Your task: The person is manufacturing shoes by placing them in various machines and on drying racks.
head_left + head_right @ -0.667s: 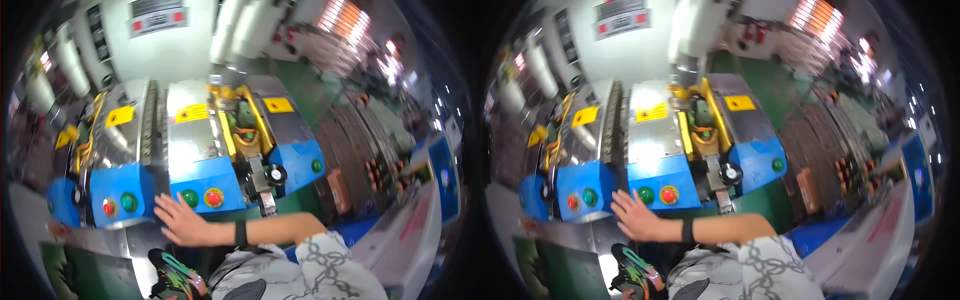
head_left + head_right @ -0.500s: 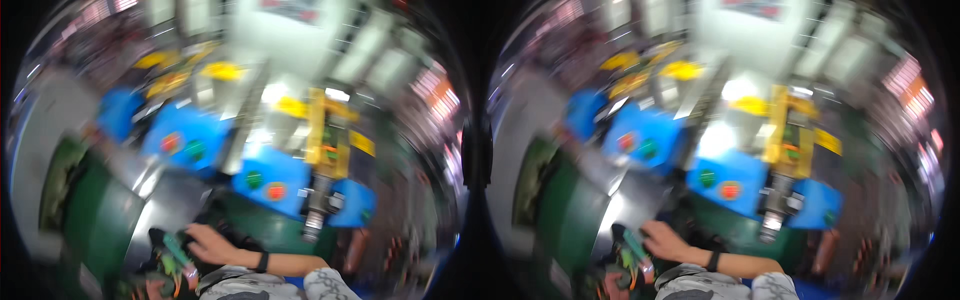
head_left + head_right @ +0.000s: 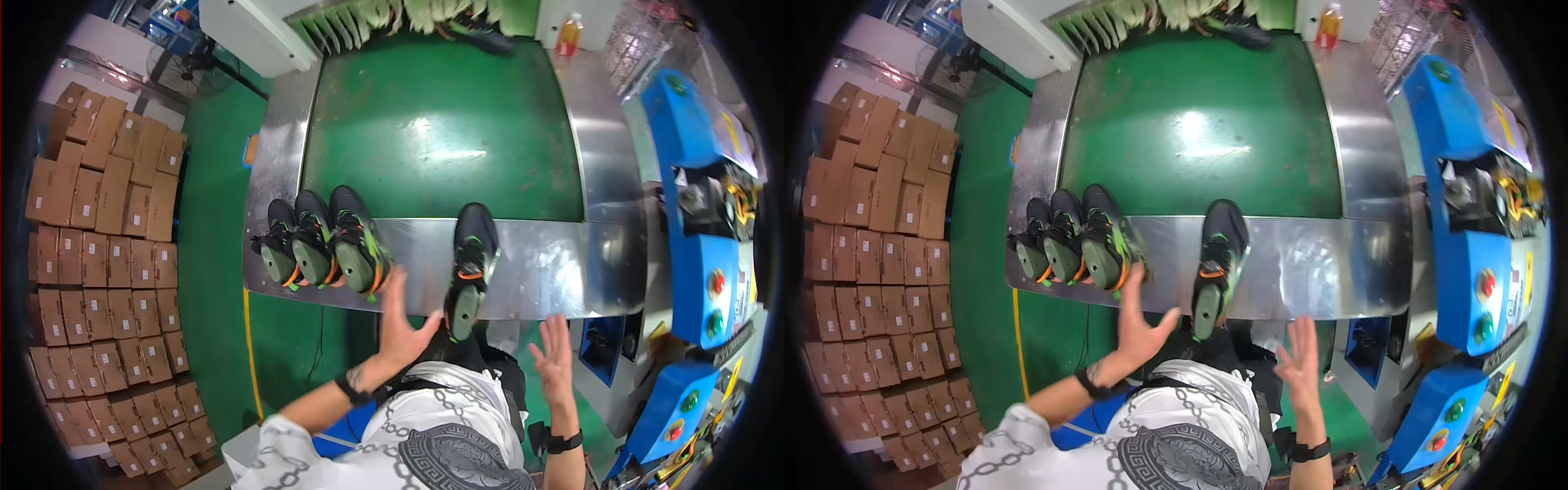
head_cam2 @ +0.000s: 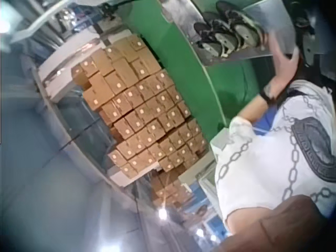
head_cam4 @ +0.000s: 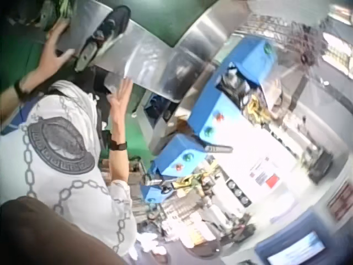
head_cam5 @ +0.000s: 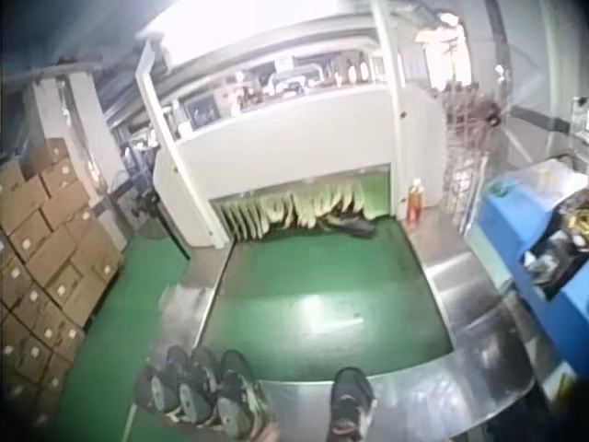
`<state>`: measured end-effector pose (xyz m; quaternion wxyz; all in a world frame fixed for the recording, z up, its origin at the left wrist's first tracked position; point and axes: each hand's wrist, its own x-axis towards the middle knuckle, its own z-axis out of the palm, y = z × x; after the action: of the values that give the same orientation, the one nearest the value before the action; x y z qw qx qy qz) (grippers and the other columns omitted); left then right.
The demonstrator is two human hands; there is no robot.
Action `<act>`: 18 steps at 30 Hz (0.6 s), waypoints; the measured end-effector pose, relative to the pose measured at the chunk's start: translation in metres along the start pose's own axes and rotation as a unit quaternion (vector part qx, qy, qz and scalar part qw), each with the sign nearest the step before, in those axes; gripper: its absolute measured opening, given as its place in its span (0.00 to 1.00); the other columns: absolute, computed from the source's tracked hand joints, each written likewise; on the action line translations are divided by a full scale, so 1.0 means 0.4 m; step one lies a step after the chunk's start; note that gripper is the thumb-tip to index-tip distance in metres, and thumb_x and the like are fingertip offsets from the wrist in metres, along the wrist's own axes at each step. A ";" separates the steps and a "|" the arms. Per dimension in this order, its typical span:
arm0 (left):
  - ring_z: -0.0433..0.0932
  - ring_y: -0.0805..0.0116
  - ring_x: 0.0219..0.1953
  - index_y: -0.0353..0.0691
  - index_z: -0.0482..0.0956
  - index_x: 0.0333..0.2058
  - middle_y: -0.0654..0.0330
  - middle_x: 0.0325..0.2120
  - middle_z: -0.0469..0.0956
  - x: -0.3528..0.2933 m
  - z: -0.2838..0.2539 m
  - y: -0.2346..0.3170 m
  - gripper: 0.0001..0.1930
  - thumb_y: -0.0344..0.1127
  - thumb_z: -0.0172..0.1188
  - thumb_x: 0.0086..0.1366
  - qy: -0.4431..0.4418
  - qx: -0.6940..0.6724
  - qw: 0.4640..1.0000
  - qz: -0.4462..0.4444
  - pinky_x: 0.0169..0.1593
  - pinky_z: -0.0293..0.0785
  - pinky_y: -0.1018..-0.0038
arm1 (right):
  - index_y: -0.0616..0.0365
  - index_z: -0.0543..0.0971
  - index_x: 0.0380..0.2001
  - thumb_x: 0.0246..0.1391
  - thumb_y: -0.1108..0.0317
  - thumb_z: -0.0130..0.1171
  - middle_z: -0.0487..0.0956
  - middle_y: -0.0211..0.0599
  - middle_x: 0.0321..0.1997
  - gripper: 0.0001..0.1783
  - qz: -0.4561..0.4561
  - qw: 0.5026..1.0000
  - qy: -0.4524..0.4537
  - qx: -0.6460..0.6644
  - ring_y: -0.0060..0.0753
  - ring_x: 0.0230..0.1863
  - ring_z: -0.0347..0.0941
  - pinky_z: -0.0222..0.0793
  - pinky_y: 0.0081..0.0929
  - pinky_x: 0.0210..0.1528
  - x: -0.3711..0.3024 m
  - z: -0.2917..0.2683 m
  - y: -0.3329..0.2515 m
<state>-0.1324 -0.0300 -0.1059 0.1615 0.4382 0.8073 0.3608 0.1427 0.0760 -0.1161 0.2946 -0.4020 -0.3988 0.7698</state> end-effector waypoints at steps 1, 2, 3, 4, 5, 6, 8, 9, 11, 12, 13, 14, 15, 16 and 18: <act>0.53 0.52 0.68 0.29 0.47 0.65 0.42 0.64 0.54 0.007 -0.026 -0.059 0.45 0.30 0.66 0.53 0.076 -0.037 0.996 -0.043 0.69 0.48 0.62 | 0.58 0.46 0.70 0.38 0.69 0.64 0.49 0.50 0.73 0.56 0.050 0.997 0.033 -0.042 0.50 0.74 0.43 0.48 0.53 0.68 0.027 0.090 0.017; 0.52 0.51 0.68 0.28 0.45 0.65 0.41 0.64 0.53 -0.004 -0.045 -0.102 0.46 0.29 0.65 0.54 0.156 -0.069 0.981 -0.093 0.69 0.47 0.60 | 0.60 0.45 0.70 0.40 0.67 0.66 0.51 0.52 0.72 0.57 0.104 0.989 0.059 -0.089 0.53 0.73 0.45 0.46 0.53 0.68 0.045 0.162 0.021; 0.54 0.51 0.66 0.27 0.47 0.64 0.42 0.63 0.54 0.031 -0.058 -0.136 0.43 0.27 0.64 0.55 0.171 -0.135 0.966 -0.137 0.68 0.48 0.62 | 0.65 0.45 0.68 0.40 0.69 0.65 0.53 0.55 0.70 0.55 0.098 0.976 0.062 -0.184 0.53 0.72 0.48 0.48 0.48 0.69 0.081 0.218 0.067; 0.59 0.55 0.62 0.26 0.49 0.63 0.43 0.60 0.58 0.076 -0.053 -0.178 0.42 0.29 0.64 0.54 0.154 -0.166 0.959 -0.171 0.66 0.52 0.64 | 0.69 0.46 0.67 0.40 0.71 0.65 0.55 0.57 0.69 0.54 0.090 0.954 0.067 -0.278 0.53 0.70 0.51 0.49 0.43 0.69 0.129 0.260 0.111; 0.62 0.57 0.60 0.26 0.52 0.61 0.45 0.58 0.61 0.130 -0.068 -0.216 0.40 0.28 0.64 0.54 0.122 -0.183 0.950 -0.222 0.64 0.55 0.64 | 0.72 0.47 0.65 0.40 0.72 0.64 0.58 0.58 0.66 0.52 0.059 0.935 0.098 -0.337 0.52 0.67 0.55 0.51 0.39 0.68 0.182 0.313 0.124; 0.64 0.59 0.57 0.26 0.55 0.60 0.47 0.56 0.65 0.175 -0.077 -0.238 0.38 0.28 0.65 0.53 0.079 -0.208 0.938 -0.265 0.62 0.58 0.65 | 0.75 0.48 0.64 0.40 0.73 0.62 0.61 0.59 0.63 0.50 0.024 0.906 0.142 -0.398 0.52 0.65 0.58 0.53 0.35 0.67 0.229 0.360 0.121; 0.69 0.63 0.48 0.30 0.63 0.53 0.53 0.47 0.70 0.190 -0.080 -0.334 0.32 0.28 0.66 0.50 0.120 -0.192 0.926 -0.303 0.55 0.64 0.66 | 0.72 0.53 0.62 0.39 0.74 0.61 0.66 0.58 0.58 0.45 0.044 0.927 0.140 -0.346 0.52 0.61 0.63 0.56 0.36 0.65 0.259 0.431 0.137; 0.71 0.64 0.44 0.33 0.68 0.46 0.57 0.42 0.72 0.216 -0.091 -0.306 0.26 0.27 0.65 0.47 0.091 -0.163 0.928 -0.323 0.50 0.68 0.66 | 0.70 0.56 0.61 0.39 0.74 0.59 0.68 0.57 0.55 0.43 0.107 0.946 0.154 -0.266 0.52 0.56 0.67 0.60 0.38 0.62 0.266 0.417 0.137; 0.75 0.64 0.41 0.36 0.72 0.44 0.60 0.39 0.75 0.250 -0.113 -0.307 0.22 0.23 0.63 0.47 0.045 -0.327 0.897 -0.295 0.45 0.74 0.67 | 0.66 0.60 0.59 0.40 0.75 0.57 0.71 0.54 0.51 0.39 0.117 0.963 0.160 -0.184 0.49 0.47 0.72 0.66 0.37 0.56 0.283 0.374 0.115; 0.76 0.65 0.43 0.33 0.73 0.46 0.59 0.42 0.75 0.269 -0.130 -0.324 0.24 0.19 0.60 0.47 -0.010 -0.376 0.867 -0.326 0.47 0.74 0.67 | 0.65 0.61 0.58 0.40 0.76 0.56 0.72 0.52 0.49 0.37 0.084 0.964 0.166 -0.192 0.46 0.42 0.74 0.69 0.36 0.52 0.287 0.347 0.115; 0.76 0.64 0.43 0.35 0.71 0.48 0.59 0.41 0.75 0.284 -0.167 -0.322 0.25 0.20 0.60 0.47 -0.001 -0.363 0.861 -0.357 0.46 0.75 0.67 | 0.65 0.62 0.57 0.39 0.77 0.56 0.73 0.46 0.44 0.37 0.097 0.985 0.131 -0.055 0.39 0.40 0.74 0.71 0.34 0.47 0.282 0.343 0.076; 0.77 0.63 0.42 0.36 0.69 0.50 0.59 0.41 0.74 0.299 -0.209 -0.337 0.27 0.21 0.58 0.48 -0.022 -0.345 0.845 -0.408 0.45 0.76 0.67 | 0.66 0.62 0.57 0.39 0.79 0.57 0.75 0.41 0.40 0.36 0.094 0.988 0.090 0.085 0.33 0.38 0.73 0.72 0.31 0.42 0.258 0.347 0.013; 0.77 0.61 0.42 0.36 0.67 0.52 0.58 0.41 0.74 0.312 -0.246 -0.324 0.28 0.21 0.57 0.48 -0.088 -0.353 0.844 -0.396 0.44 0.77 0.66 | 0.66 0.63 0.56 0.39 0.78 0.57 0.75 0.40 0.42 0.36 0.090 0.987 0.129 0.043 0.32 0.41 0.72 0.71 0.30 0.47 0.219 0.361 -0.054; 0.77 0.60 0.41 0.36 0.66 0.53 0.57 0.41 0.74 0.341 -0.267 -0.290 0.29 0.22 0.56 0.48 -0.152 -0.355 0.840 -0.381 0.44 0.77 0.66 | 0.67 0.64 0.56 0.39 0.78 0.58 0.75 0.40 0.44 0.35 0.091 0.981 0.169 0.005 0.31 0.45 0.71 0.69 0.28 0.51 0.174 0.377 -0.101; 0.76 0.58 0.41 0.35 0.64 0.54 0.54 0.42 0.73 0.374 -0.266 -0.068 0.31 0.22 0.55 0.47 -0.291 -0.356 0.827 -0.324 0.44 0.77 0.65 | 0.67 0.63 0.56 0.40 0.77 0.58 0.73 0.42 0.48 0.35 -0.052 0.974 0.218 0.004 0.30 0.51 0.68 0.65 0.26 0.55 0.068 0.410 -0.150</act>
<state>-0.2943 0.0365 -0.0443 0.6410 0.1483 0.6343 0.4060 -0.0032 0.0657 -0.0168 0.4160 -0.5378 -0.3419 0.6488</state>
